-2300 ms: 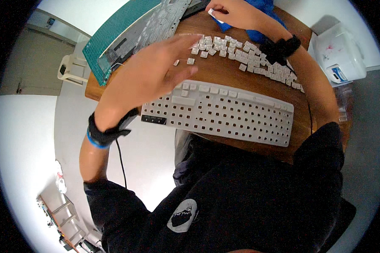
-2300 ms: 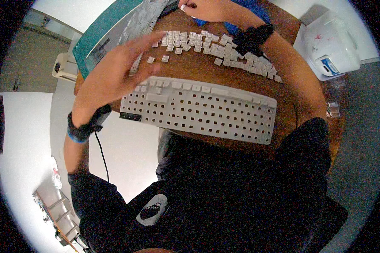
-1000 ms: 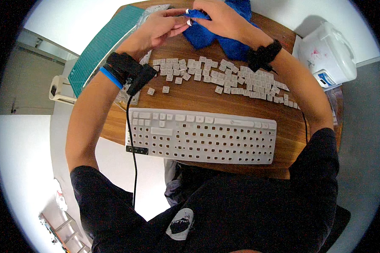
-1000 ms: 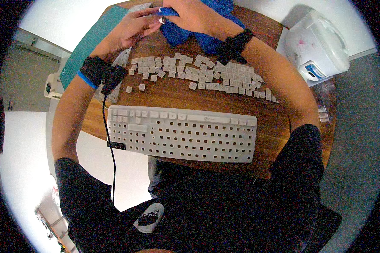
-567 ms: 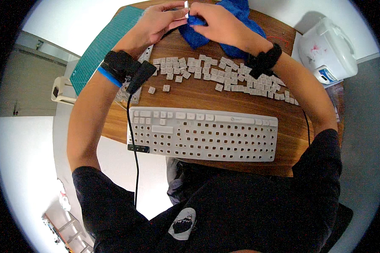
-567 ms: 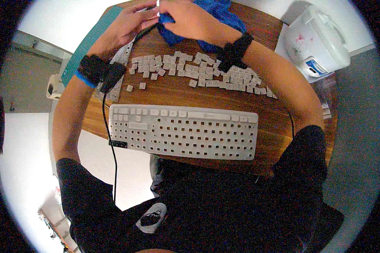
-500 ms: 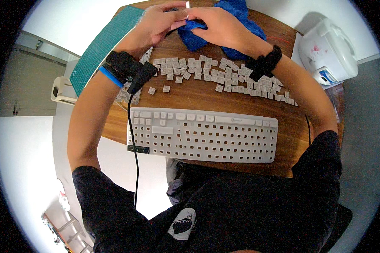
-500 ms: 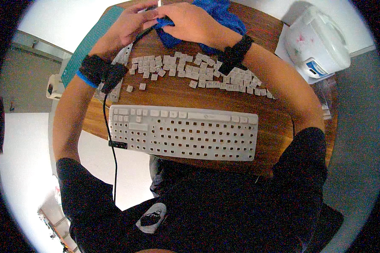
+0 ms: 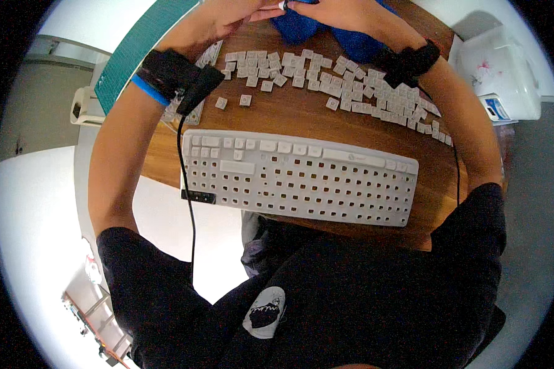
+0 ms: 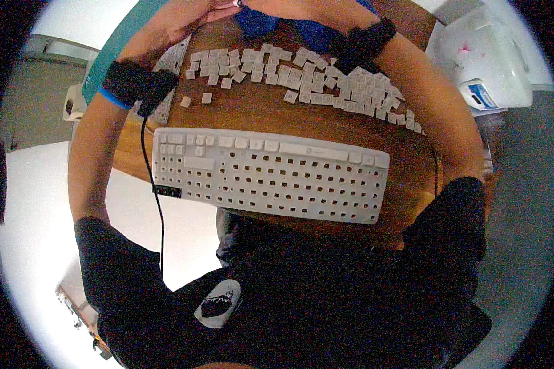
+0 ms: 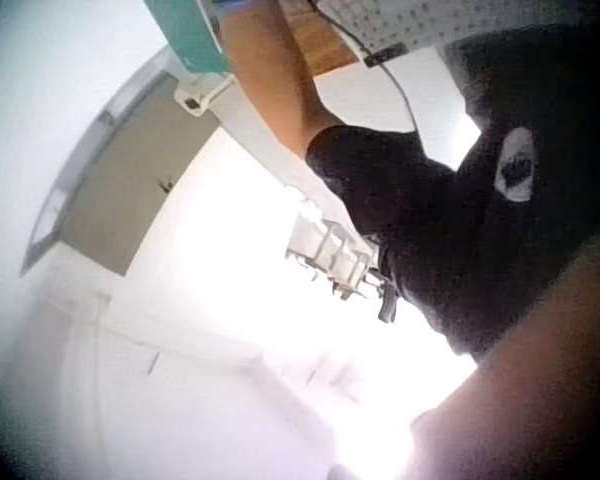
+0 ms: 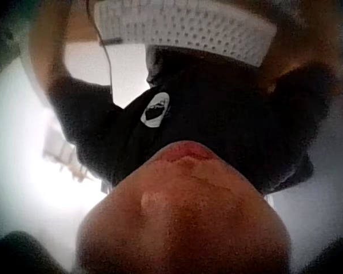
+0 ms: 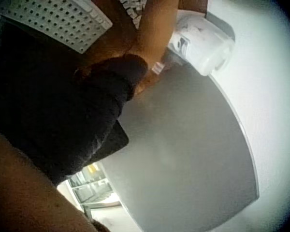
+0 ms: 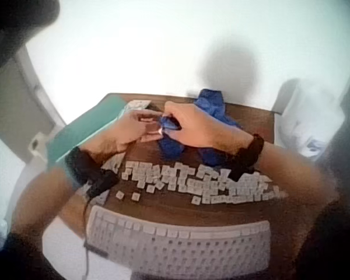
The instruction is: The person cleans individual white keycaps with a blue cloth and places them onto a white keyboard base. The person repeatedly wipes keycaps and installs them into the keyboard one by one.
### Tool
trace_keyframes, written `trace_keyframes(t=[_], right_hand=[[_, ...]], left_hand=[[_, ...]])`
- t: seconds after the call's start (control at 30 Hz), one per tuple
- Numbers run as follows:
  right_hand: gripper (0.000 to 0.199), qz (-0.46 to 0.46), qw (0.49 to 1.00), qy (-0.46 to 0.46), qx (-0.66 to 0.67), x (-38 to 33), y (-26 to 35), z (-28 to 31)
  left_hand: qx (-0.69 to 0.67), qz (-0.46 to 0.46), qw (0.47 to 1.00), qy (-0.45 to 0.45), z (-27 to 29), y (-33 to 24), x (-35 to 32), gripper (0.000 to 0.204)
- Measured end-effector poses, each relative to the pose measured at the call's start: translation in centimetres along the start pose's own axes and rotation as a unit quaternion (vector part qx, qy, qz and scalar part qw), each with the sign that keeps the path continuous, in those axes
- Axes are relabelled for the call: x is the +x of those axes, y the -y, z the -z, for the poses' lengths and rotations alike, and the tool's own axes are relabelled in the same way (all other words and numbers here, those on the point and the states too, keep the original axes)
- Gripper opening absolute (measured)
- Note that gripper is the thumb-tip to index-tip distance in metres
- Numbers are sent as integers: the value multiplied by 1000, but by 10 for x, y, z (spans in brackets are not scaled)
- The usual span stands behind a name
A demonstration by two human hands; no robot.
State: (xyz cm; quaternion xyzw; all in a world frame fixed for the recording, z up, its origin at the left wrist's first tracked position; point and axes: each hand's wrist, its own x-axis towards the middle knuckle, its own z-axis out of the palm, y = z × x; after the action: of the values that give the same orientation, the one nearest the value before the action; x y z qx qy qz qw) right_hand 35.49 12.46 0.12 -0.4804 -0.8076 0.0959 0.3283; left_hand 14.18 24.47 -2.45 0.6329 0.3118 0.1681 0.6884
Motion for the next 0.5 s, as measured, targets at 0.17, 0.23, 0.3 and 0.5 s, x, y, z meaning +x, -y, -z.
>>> trace_keyframes(t=[0.17,0.23,0.3,0.5], right_hand=[[17,95,983,159,0,-5,-8,11],[20,156,971,178,-38,-13,-20,17],[23,200,963,141,-113,-19,-22,14],[30,-30,996,79,36,-29,49,14]], left_hand=[[3,16,1000,-18,-15,2,-18,31],[110,-22,994,2,-23,-12,-29,32],[168,-60,983,33,-21,-14,-35,33],[288,-146,946,31,-43,-52,-84,37]])
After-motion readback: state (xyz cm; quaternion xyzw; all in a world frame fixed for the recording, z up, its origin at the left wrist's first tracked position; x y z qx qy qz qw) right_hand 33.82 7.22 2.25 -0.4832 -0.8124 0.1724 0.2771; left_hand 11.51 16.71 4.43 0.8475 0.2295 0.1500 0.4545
